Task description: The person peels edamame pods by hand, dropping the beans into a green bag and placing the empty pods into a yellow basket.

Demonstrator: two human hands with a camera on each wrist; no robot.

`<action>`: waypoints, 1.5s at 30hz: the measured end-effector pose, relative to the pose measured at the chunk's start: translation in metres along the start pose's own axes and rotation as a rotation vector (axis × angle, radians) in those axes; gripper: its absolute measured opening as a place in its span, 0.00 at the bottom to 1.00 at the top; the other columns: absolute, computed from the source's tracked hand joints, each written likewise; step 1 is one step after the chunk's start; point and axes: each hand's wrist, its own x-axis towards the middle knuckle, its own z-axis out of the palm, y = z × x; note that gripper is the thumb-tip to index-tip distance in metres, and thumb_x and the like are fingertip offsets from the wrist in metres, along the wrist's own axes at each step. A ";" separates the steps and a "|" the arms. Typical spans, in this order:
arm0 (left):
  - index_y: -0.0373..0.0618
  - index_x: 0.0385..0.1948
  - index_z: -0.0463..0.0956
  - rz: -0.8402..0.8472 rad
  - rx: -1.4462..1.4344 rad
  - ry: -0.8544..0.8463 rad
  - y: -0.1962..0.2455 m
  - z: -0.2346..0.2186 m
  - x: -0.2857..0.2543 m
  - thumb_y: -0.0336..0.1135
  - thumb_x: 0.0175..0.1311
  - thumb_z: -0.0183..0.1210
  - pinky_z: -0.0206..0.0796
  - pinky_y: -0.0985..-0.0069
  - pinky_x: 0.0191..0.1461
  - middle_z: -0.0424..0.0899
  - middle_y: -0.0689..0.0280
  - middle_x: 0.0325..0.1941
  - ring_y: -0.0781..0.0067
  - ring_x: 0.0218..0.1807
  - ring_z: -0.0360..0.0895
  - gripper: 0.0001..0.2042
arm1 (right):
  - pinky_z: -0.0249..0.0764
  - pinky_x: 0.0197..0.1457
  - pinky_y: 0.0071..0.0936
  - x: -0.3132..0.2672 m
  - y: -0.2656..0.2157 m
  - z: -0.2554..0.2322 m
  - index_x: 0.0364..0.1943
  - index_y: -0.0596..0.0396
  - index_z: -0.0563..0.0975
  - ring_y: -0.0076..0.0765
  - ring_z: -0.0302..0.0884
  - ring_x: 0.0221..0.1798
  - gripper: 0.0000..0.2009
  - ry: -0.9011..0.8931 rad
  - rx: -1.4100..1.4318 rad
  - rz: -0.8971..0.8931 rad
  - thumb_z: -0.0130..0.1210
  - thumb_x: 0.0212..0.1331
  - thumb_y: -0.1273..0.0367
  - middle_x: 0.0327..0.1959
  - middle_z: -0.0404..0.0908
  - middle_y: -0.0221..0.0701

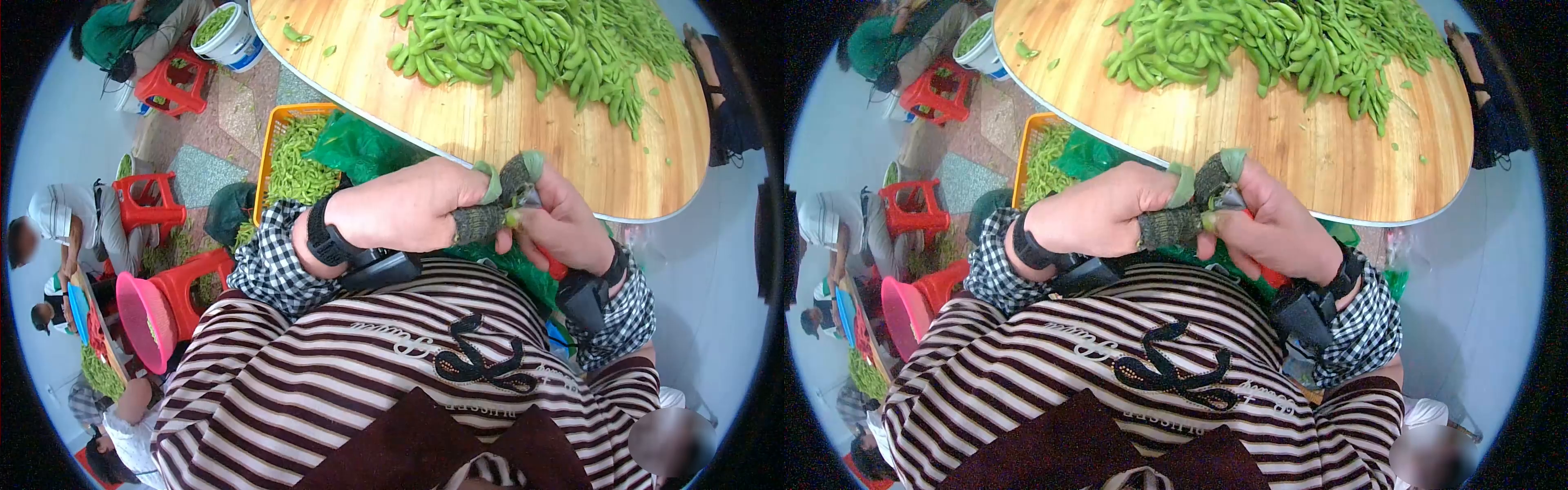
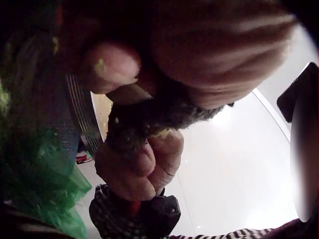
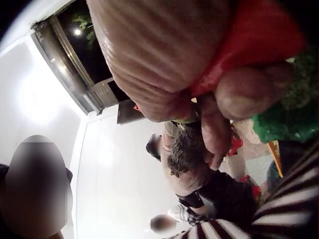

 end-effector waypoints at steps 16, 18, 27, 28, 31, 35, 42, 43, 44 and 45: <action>0.41 0.37 0.73 -0.313 0.025 0.623 -0.026 -0.025 -0.102 0.23 0.61 0.55 0.64 0.80 0.40 0.71 0.72 0.33 0.80 0.35 0.68 0.05 | 0.72 0.27 0.46 -0.009 0.009 0.006 0.43 0.57 0.68 0.57 0.75 0.24 0.13 0.282 -1.276 -0.260 0.50 0.52 0.73 0.21 0.75 0.45; 0.44 0.53 0.73 -0.516 0.218 0.708 -0.048 -0.035 -0.134 0.21 0.59 0.51 0.66 0.78 0.43 0.79 0.65 0.37 0.76 0.37 0.74 0.19 | 0.72 0.28 0.47 -0.017 -0.005 0.000 0.42 0.55 0.69 0.57 0.75 0.25 0.12 0.319 -1.265 -0.229 0.50 0.52 0.73 0.21 0.75 0.44; 0.40 0.38 0.75 -0.764 0.902 0.895 -0.097 -0.038 -0.189 0.33 0.53 0.60 0.68 0.61 0.41 0.75 0.54 0.43 0.47 0.41 0.75 0.12 | 0.69 0.32 0.47 0.036 -0.048 -0.114 0.39 0.60 0.67 0.58 0.75 0.32 0.11 1.013 -1.348 -0.488 0.53 0.57 0.69 0.27 0.76 0.49; 0.40 0.37 0.75 -0.633 0.911 0.966 -0.088 -0.037 -0.179 0.33 0.54 0.60 0.69 0.63 0.40 0.75 0.54 0.41 0.49 0.39 0.75 0.11 | 0.69 0.32 0.47 0.035 -0.049 -0.115 0.39 0.60 0.67 0.58 0.75 0.32 0.11 1.011 -1.349 -0.491 0.53 0.57 0.69 0.27 0.76 0.49; 0.39 0.39 0.75 -0.526 0.605 0.921 -0.054 -0.037 -0.150 0.30 0.56 0.59 0.69 0.70 0.40 0.77 0.55 0.39 0.56 0.38 0.77 0.10 | 0.70 0.26 0.34 0.032 -0.050 -0.121 0.45 0.57 0.67 0.43 0.75 0.25 0.13 0.904 -1.196 -0.483 0.51 0.57 0.72 0.29 0.77 0.41; 0.40 0.54 0.69 -0.184 0.270 0.632 -0.028 -0.028 -0.102 0.33 0.65 0.53 0.68 0.76 0.47 0.77 0.64 0.49 0.73 0.45 0.75 0.17 | 0.58 0.14 0.12 0.014 -0.054 -0.086 0.48 0.53 0.68 0.14 0.62 0.14 0.12 0.711 -0.290 -0.492 0.47 0.60 0.75 0.38 0.78 0.29; 0.37 0.57 0.67 0.115 -0.505 0.193 0.006 -0.003 0.025 0.27 0.67 0.51 0.60 0.79 0.59 0.74 0.66 0.53 0.78 0.53 0.70 0.17 | 0.59 0.12 0.13 0.009 -0.039 -0.024 0.49 0.56 0.67 0.18 0.62 0.11 0.14 0.420 0.151 -0.524 0.49 0.57 0.77 0.39 0.79 0.35; 0.38 0.51 0.72 0.072 -0.614 0.174 -0.004 0.008 0.035 0.30 0.68 0.51 0.63 0.80 0.53 0.77 0.69 0.46 0.80 0.47 0.71 0.13 | 0.59 0.12 0.13 0.008 -0.035 -0.020 0.49 0.57 0.66 0.17 0.63 0.12 0.14 0.460 0.034 -0.521 0.49 0.58 0.77 0.40 0.79 0.35; 0.38 0.51 0.72 0.067 -0.616 0.168 -0.012 0.012 0.037 0.30 0.68 0.51 0.63 0.80 0.53 0.77 0.69 0.46 0.80 0.47 0.71 0.13 | 0.59 0.12 0.13 0.007 -0.033 -0.018 0.49 0.57 0.66 0.17 0.63 0.12 0.14 0.466 0.040 -0.520 0.49 0.58 0.77 0.40 0.79 0.35; 0.40 0.53 0.71 -0.011 -0.623 0.181 -0.011 0.014 0.038 0.25 0.66 0.50 0.64 0.81 0.52 0.77 0.69 0.47 0.81 0.47 0.72 0.14 | 0.59 0.12 0.13 0.005 -0.032 -0.015 0.50 0.57 0.66 0.17 0.63 0.12 0.15 0.516 -0.023 -0.533 0.49 0.58 0.77 0.40 0.79 0.36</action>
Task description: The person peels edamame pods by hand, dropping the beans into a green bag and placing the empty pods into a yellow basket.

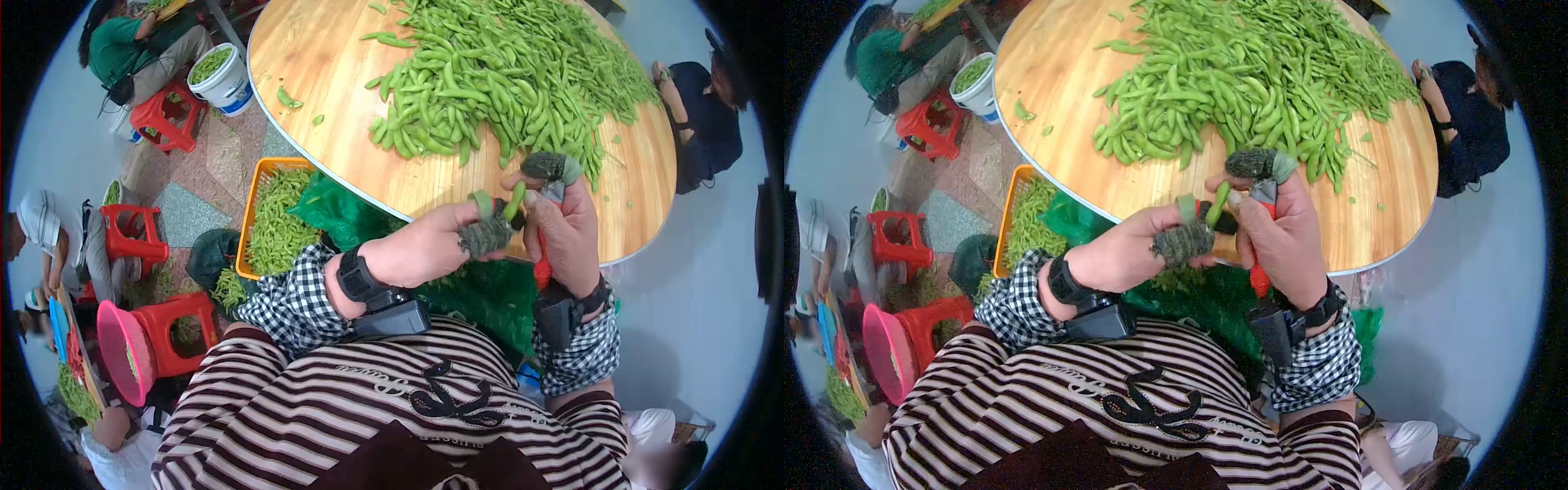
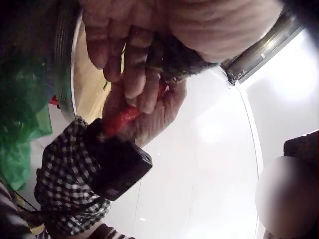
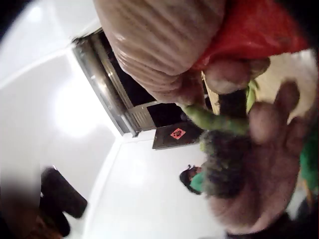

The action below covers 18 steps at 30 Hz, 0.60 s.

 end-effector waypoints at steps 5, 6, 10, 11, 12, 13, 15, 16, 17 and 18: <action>0.44 0.41 0.76 -0.040 0.114 0.147 -0.006 0.002 -0.004 0.32 0.68 0.51 0.64 0.80 0.36 0.76 0.71 0.31 0.80 0.31 0.70 0.07 | 0.60 0.16 0.16 -0.014 0.007 -0.010 0.49 0.56 0.65 0.22 0.62 0.12 0.12 0.002 -0.033 0.212 0.39 0.61 0.74 0.27 0.73 0.33; 0.44 0.41 0.76 -0.048 0.112 0.154 -0.010 0.002 -0.005 0.32 0.68 0.51 0.64 0.80 0.36 0.76 0.71 0.31 0.80 0.31 0.70 0.07 | 0.60 0.16 0.17 -0.018 0.004 -0.005 0.48 0.56 0.65 0.23 0.61 0.13 0.13 -0.043 -0.053 0.276 0.36 0.60 0.73 0.22 0.68 0.31; 0.43 0.41 0.75 0.164 0.509 0.163 -0.008 0.003 -0.009 0.32 0.66 0.53 0.66 0.77 0.41 0.77 0.68 0.31 0.76 0.34 0.72 0.07 | 0.59 0.16 0.17 -0.026 0.009 0.004 0.47 0.57 0.64 0.22 0.61 0.14 0.11 -0.166 0.017 0.321 0.37 0.60 0.74 0.20 0.68 0.29; 0.42 0.43 0.75 0.082 0.579 0.117 -0.004 0.003 -0.011 0.31 0.66 0.53 0.66 0.78 0.46 0.78 0.70 0.34 0.76 0.39 0.74 0.08 | 0.59 0.16 0.17 -0.026 0.010 0.003 0.47 0.57 0.64 0.22 0.61 0.14 0.11 -0.164 0.021 0.324 0.37 0.60 0.74 0.20 0.68 0.29; 0.42 0.43 0.75 0.078 0.579 0.115 -0.004 0.003 -0.012 0.31 0.66 0.53 0.66 0.78 0.46 0.78 0.70 0.34 0.76 0.39 0.74 0.08 | 0.59 0.16 0.16 -0.025 0.011 0.003 0.46 0.57 0.65 0.21 0.60 0.14 0.11 -0.180 -0.005 0.324 0.37 0.61 0.74 0.20 0.67 0.29; 0.42 0.42 0.75 0.096 0.634 0.127 -0.004 0.003 -0.013 0.31 0.65 0.54 0.66 0.77 0.46 0.79 0.67 0.34 0.75 0.39 0.75 0.07 | 0.59 0.16 0.16 -0.025 0.012 0.002 0.45 0.57 0.65 0.20 0.60 0.14 0.10 -0.196 -0.031 0.323 0.36 0.61 0.74 0.20 0.67 0.28; 0.42 0.41 0.75 0.114 0.689 0.138 -0.005 0.004 -0.016 0.31 0.64 0.54 0.66 0.77 0.45 0.79 0.64 0.34 0.74 0.38 0.75 0.07 | 0.58 0.16 0.16 -0.025 0.014 0.001 0.45 0.57 0.65 0.20 0.60 0.14 0.10 -0.218 -0.057 0.330 0.36 0.61 0.74 0.20 0.67 0.27; 0.42 0.41 0.75 0.103 0.771 0.145 -0.006 0.004 -0.017 0.29 0.61 0.55 0.67 0.74 0.43 0.79 0.61 0.33 0.69 0.38 0.76 0.08 | 0.58 0.16 0.16 -0.025 0.015 0.001 0.45 0.56 0.65 0.19 0.60 0.14 0.09 -0.240 -0.084 0.335 0.36 0.61 0.74 0.20 0.67 0.26; 0.42 0.40 0.74 0.092 0.854 0.151 -0.007 0.005 -0.019 0.28 0.58 0.56 0.68 0.71 0.41 0.79 0.58 0.33 0.63 0.37 0.77 0.08 | 0.58 0.16 0.16 -0.026 0.017 0.000 0.45 0.56 0.65 0.19 0.60 0.14 0.09 -0.240 -0.083 0.337 0.36 0.61 0.74 0.20 0.67 0.26; 0.42 0.40 0.74 0.091 0.853 0.151 -0.005 0.006 -0.020 0.28 0.58 0.56 0.68 0.71 0.41 0.79 0.58 0.33 0.63 0.37 0.77 0.08 | 0.58 0.15 0.16 -0.027 0.018 -0.002 0.45 0.56 0.65 0.19 0.59 0.14 0.09 -0.261 -0.108 0.323 0.36 0.62 0.74 0.20 0.67 0.26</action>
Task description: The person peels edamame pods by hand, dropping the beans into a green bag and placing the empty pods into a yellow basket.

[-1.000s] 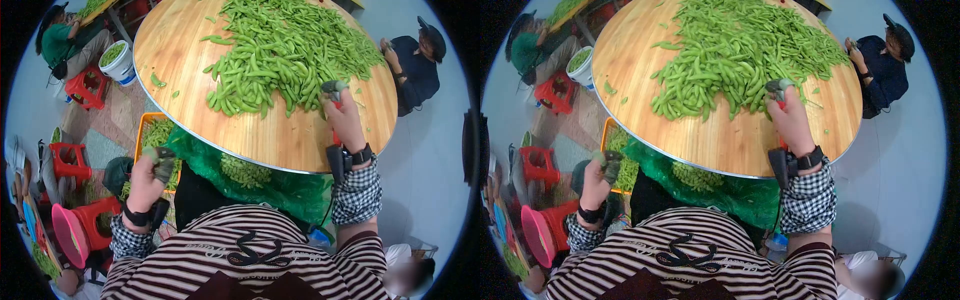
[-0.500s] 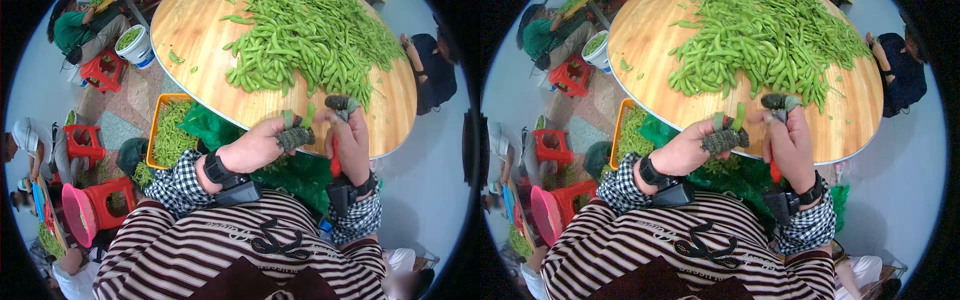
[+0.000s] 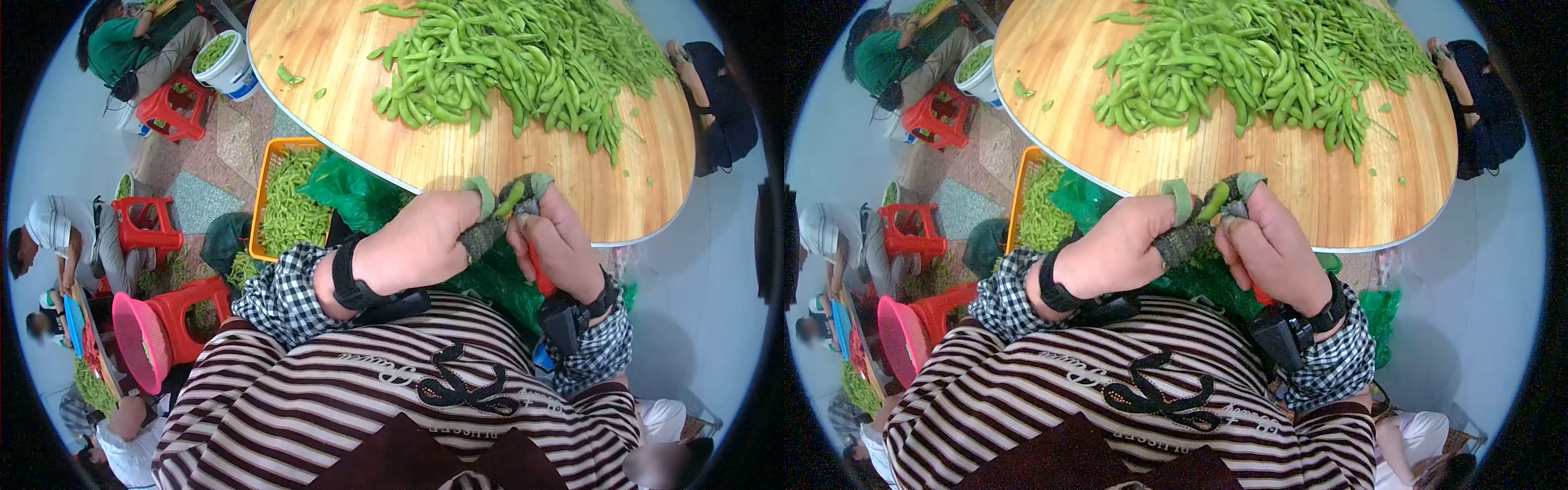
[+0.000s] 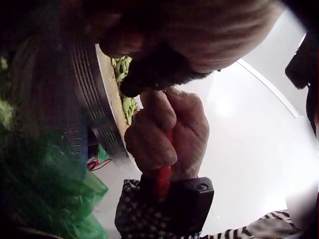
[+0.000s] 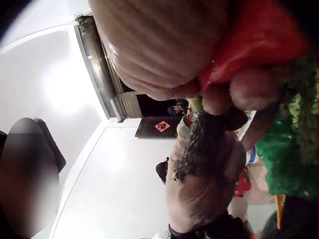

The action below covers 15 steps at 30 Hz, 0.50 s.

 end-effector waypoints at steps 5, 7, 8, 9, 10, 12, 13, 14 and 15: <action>0.42 0.40 0.74 0.095 0.406 0.045 0.022 -0.002 -0.006 0.23 0.43 0.57 0.67 0.59 0.37 0.76 0.52 0.30 0.43 0.37 0.73 0.17 | 0.57 0.15 0.15 0.003 -0.003 0.001 0.45 0.55 0.65 0.18 0.58 0.13 0.10 -0.024 -0.084 0.051 0.35 0.62 0.74 0.19 0.66 0.25; 0.41 0.40 0.74 0.124 0.378 0.047 0.014 -0.003 -0.007 0.23 0.47 0.57 0.67 0.61 0.36 0.76 0.55 0.29 0.48 0.34 0.74 0.15 | 0.57 0.14 0.15 0.007 0.001 0.001 0.46 0.55 0.65 0.18 0.58 0.12 0.11 -0.038 -0.070 0.011 0.35 0.61 0.75 0.19 0.67 0.26; 0.41 0.41 0.74 0.153 0.351 0.051 0.010 -0.004 -0.006 0.24 0.51 0.58 0.67 0.63 0.36 0.77 0.58 0.28 0.52 0.32 0.75 0.13 | 0.57 0.14 0.15 0.007 0.004 0.001 0.46 0.55 0.65 0.18 0.58 0.12 0.11 -0.036 -0.069 0.010 0.35 0.61 0.75 0.19 0.67 0.26; 0.41 0.41 0.74 0.153 0.351 0.049 0.008 -0.004 -0.004 0.24 0.51 0.58 0.67 0.63 0.36 0.77 0.58 0.28 0.52 0.32 0.75 0.13 | 0.57 0.14 0.16 0.005 0.007 0.002 0.46 0.54 0.66 0.19 0.58 0.11 0.12 -0.049 0.001 -0.024 0.35 0.60 0.76 0.19 0.67 0.26; 0.38 0.36 0.73 0.150 -0.031 -0.007 0.007 -0.004 -0.003 0.27 0.57 0.56 0.67 0.65 0.36 0.76 0.59 0.27 0.59 0.30 0.74 0.07 | 0.56 0.13 0.16 0.002 0.009 0.003 0.46 0.54 0.66 0.19 0.58 0.10 0.12 -0.063 0.073 -0.057 0.35 0.59 0.76 0.18 0.67 0.27; 0.37 0.35 0.72 0.151 -0.432 -0.063 -0.001 -0.002 -0.005 0.35 0.67 0.53 0.67 0.71 0.37 0.74 0.63 0.24 0.75 0.28 0.70 0.09 | 0.56 0.13 0.16 -0.004 0.010 0.012 0.46 0.54 0.66 0.20 0.58 0.10 0.13 -0.055 0.285 -0.010 0.35 0.58 0.77 0.18 0.66 0.27; 0.37 0.35 0.72 0.145 -0.430 -0.063 -0.007 -0.003 -0.007 0.35 0.67 0.53 0.67 0.71 0.37 0.74 0.63 0.24 0.75 0.28 0.70 0.09 | 0.56 0.12 0.16 -0.006 0.009 0.017 0.46 0.54 0.67 0.20 0.57 0.09 0.13 -0.045 0.492 0.036 0.36 0.57 0.77 0.17 0.66 0.28; 0.37 0.35 0.71 -0.044 -0.749 -0.231 -0.013 -0.008 -0.007 0.35 0.67 0.53 0.67 0.72 0.37 0.73 0.64 0.24 0.75 0.27 0.70 0.09 | 0.57 0.11 0.17 -0.006 0.008 0.021 0.45 0.54 0.67 0.21 0.57 0.08 0.13 -0.039 0.544 0.010 0.37 0.57 0.77 0.16 0.66 0.28; 0.38 0.36 0.71 -0.242 -1.065 -0.400 -0.013 -0.014 -0.006 0.35 0.67 0.53 0.67 0.72 0.37 0.73 0.65 0.23 0.75 0.27 0.71 0.08 | 0.57 0.11 0.17 -0.004 0.008 0.020 0.45 0.54 0.67 0.21 0.57 0.08 0.13 -0.040 0.549 0.010 0.37 0.57 0.77 0.16 0.66 0.28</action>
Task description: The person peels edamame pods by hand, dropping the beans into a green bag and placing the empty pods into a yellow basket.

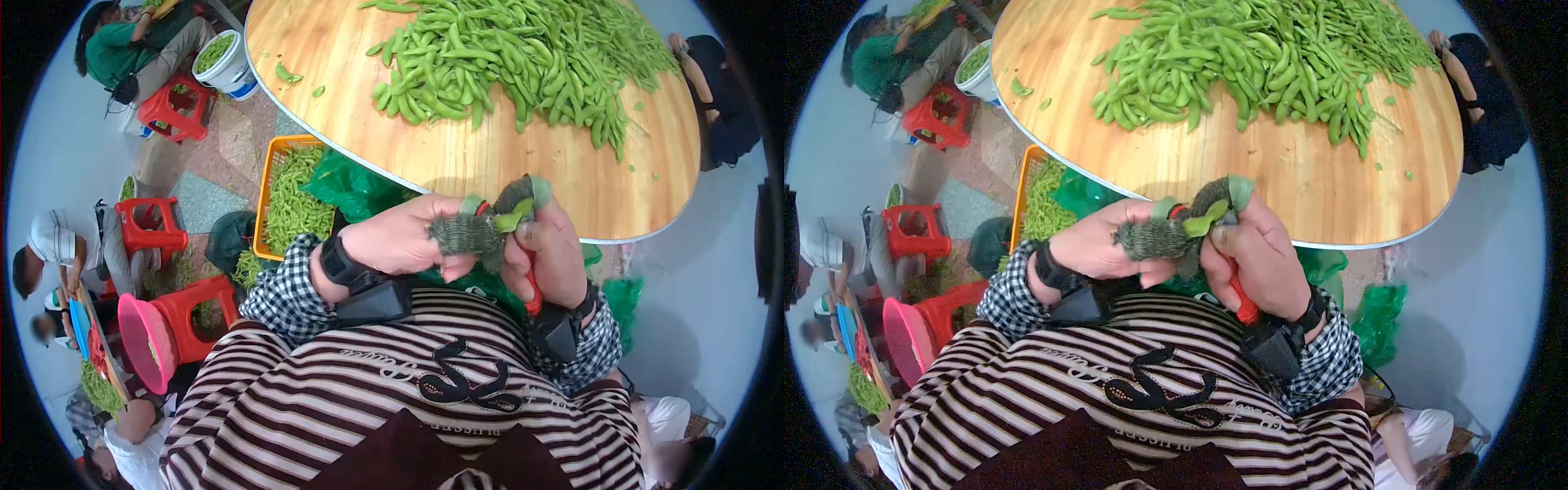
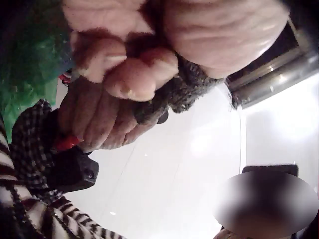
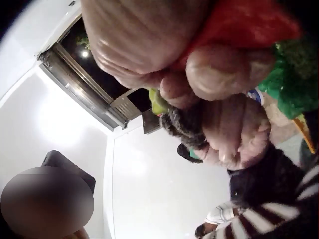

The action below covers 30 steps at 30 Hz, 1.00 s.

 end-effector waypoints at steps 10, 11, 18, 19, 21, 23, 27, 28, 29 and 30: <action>0.44 0.34 0.72 0.324 0.774 0.374 -0.002 0.023 -0.004 0.38 0.68 0.52 0.65 0.79 0.27 0.75 0.66 0.20 0.72 0.22 0.75 0.08 | 0.59 0.13 0.17 -0.004 0.011 0.011 0.40 0.54 0.65 0.21 0.61 0.11 0.05 0.167 -0.326 -0.029 0.38 0.63 0.73 0.17 0.67 0.27; 0.44 0.33 0.71 0.134 0.504 0.399 0.000 0.024 -0.006 0.39 0.69 0.50 0.63 0.81 0.24 0.74 0.67 0.19 0.76 0.20 0.73 0.09 | 0.59 0.13 0.17 -0.003 0.011 0.012 0.40 0.54 0.65 0.21 0.60 0.11 0.05 0.167 -0.343 -0.037 0.37 0.63 0.73 0.17 0.67 0.27; 0.46 0.36 0.70 -0.069 -0.049 0.268 -0.005 0.019 -0.012 0.41 0.71 0.47 0.55 0.86 0.20 0.70 0.71 0.18 0.83 0.16 0.64 0.09 | 0.57 0.11 0.18 -0.005 0.008 0.007 0.39 0.53 0.65 0.22 0.59 0.09 0.05 0.147 -0.136 0.195 0.39 0.62 0.73 0.16 0.66 0.27; 0.46 0.36 0.70 -0.070 -0.049 0.268 -0.008 0.017 -0.012 0.41 0.71 0.47 0.55 0.86 0.20 0.70 0.71 0.18 0.83 0.16 0.64 0.09 | 0.56 0.11 0.18 -0.004 0.011 0.004 0.39 0.53 0.65 0.22 0.58 0.08 0.04 0.145 -0.131 0.188 0.39 0.62 0.72 0.16 0.65 0.27; 0.46 0.38 0.71 0.032 0.219 0.224 -0.016 0.011 -0.010 0.39 0.71 0.48 0.56 0.86 0.21 0.71 0.72 0.20 0.83 0.18 0.65 0.08 | 0.59 0.13 0.21 -0.003 0.013 0.000 0.39 0.55 0.66 0.26 0.62 0.10 0.05 0.166 -0.176 0.202 0.42 0.60 0.73 0.17 0.67 0.30; 0.45 0.36 0.71 0.055 0.257 0.248 -0.017 0.014 -0.008 0.36 0.70 0.46 0.57 0.86 0.22 0.71 0.71 0.20 0.84 0.19 0.65 0.08 | 0.61 0.15 0.24 -0.006 0.029 0.000 0.40 0.57 0.66 0.29 0.65 0.12 0.06 0.195 -0.506 -0.016 0.43 0.59 0.74 0.17 0.69 0.32; 0.44 0.37 0.72 0.002 0.208 0.363 -0.015 0.021 -0.008 0.33 0.69 0.44 0.58 0.85 0.24 0.72 0.71 0.22 0.86 0.20 0.65 0.08 | 0.67 0.21 0.34 -0.012 0.037 0.005 0.40 0.61 0.67 0.46 0.73 0.18 0.08 0.240 -1.007 -0.373 0.48 0.56 0.76 0.18 0.72 0.40; 0.44 0.37 0.72 0.001 0.207 0.365 -0.016 0.023 -0.007 0.33 0.69 0.44 0.58 0.85 0.24 0.72 0.71 0.22 0.86 0.20 0.65 0.08 | 0.68 0.21 0.35 -0.013 0.038 0.008 0.40 0.62 0.67 0.49 0.73 0.18 0.08 0.238 -1.126 -0.468 0.48 0.56 0.75 0.17 0.72 0.41; 0.44 0.38 0.72 0.003 0.178 0.410 -0.016 0.025 -0.005 0.33 0.69 0.44 0.58 0.85 0.24 0.72 0.71 0.23 0.86 0.21 0.65 0.08 | 0.68 0.21 0.35 -0.013 0.038 0.008 0.40 0.62 0.67 0.49 0.73 0.18 0.08 0.235 -1.124 -0.467 0.48 0.56 0.75 0.17 0.72 0.41; 0.44 0.39 0.73 0.005 0.148 0.455 -0.018 0.026 -0.003 0.33 0.69 0.45 0.57 0.85 0.24 0.72 0.71 0.24 0.86 0.21 0.65 0.08 | 0.68 0.21 0.35 -0.014 0.039 0.009 0.40 0.62 0.67 0.51 0.74 0.19 0.09 0.232 -1.244 -0.532 0.49 0.56 0.75 0.17 0.72 0.42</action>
